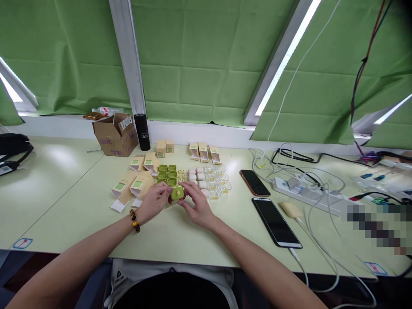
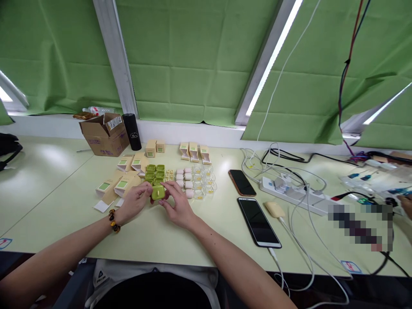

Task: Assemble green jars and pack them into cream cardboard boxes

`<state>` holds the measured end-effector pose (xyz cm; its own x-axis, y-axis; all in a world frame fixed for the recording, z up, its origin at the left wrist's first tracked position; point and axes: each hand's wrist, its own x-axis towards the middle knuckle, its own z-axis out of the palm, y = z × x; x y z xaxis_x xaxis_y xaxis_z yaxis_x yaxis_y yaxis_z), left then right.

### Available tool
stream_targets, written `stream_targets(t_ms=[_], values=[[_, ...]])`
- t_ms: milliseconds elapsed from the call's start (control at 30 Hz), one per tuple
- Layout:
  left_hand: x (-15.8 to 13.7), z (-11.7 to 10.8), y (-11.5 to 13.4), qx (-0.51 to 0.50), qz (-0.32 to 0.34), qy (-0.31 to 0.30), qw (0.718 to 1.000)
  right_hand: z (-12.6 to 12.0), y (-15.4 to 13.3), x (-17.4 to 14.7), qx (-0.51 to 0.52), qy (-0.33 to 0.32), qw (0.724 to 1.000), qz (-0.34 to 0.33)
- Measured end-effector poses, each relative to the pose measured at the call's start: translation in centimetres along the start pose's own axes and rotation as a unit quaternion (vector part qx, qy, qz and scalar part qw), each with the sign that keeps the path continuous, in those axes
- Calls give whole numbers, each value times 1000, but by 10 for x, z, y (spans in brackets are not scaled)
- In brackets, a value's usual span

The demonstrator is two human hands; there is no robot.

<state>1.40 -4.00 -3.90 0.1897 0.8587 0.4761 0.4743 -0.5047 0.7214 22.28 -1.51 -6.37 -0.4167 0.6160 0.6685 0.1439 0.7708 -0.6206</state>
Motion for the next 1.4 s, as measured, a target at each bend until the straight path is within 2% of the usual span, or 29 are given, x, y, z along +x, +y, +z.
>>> stream_targets(t_ms=[267, 367, 433, 533, 633, 733, 900, 1000, 1067, 1167, 1267, 1333, 1400], values=[[-2, 4, -6, -13, -19, -58, 998, 1, -9, 3, 104, 28, 992, 63], [-2, 4, -7, -80, -32, -52, 995, 2, -8, 2, 129, 37, 988, 80], [-2, 3, -6, -159, -49, -60, 984, 1, -6, 2, 111, 46, 990, 71], [-1, 1, -3, -250, -77, -94, 960, 0, -4, 2, 50, 44, 998, 22], [-1, 2, -3, -282, -92, -116, 948, -3, -6, 2, -14, 32, 999, -14], [-1, 3, -3, -276, -105, -124, 947, -3, -8, 0, -57, 23, 998, -29], [1, 2, -5, -329, -143, -108, 927, -9, -11, 2, -78, 20, 996, -44], [2, 1, -9, -384, -151, -83, 907, -25, -10, 9, -111, 68, 990, -56], [3, 0, -11, -400, -154, -62, 901, -42, -9, 16, -168, 97, 979, -64], [4, -1, -13, -410, -152, -27, 899, -67, -10, 26, -308, 52, 950, 8], [4, -1, -16, -422, -141, -1, 895, -82, -13, 29, -427, -79, 897, 80], [4, 0, -17, -423, -134, 7, 896, -83, -13, 28, -478, -150, 860, 97], [4, 0, -17, -419, -129, 10, 899, -79, -11, 26, -513, -187, 832, 96]])
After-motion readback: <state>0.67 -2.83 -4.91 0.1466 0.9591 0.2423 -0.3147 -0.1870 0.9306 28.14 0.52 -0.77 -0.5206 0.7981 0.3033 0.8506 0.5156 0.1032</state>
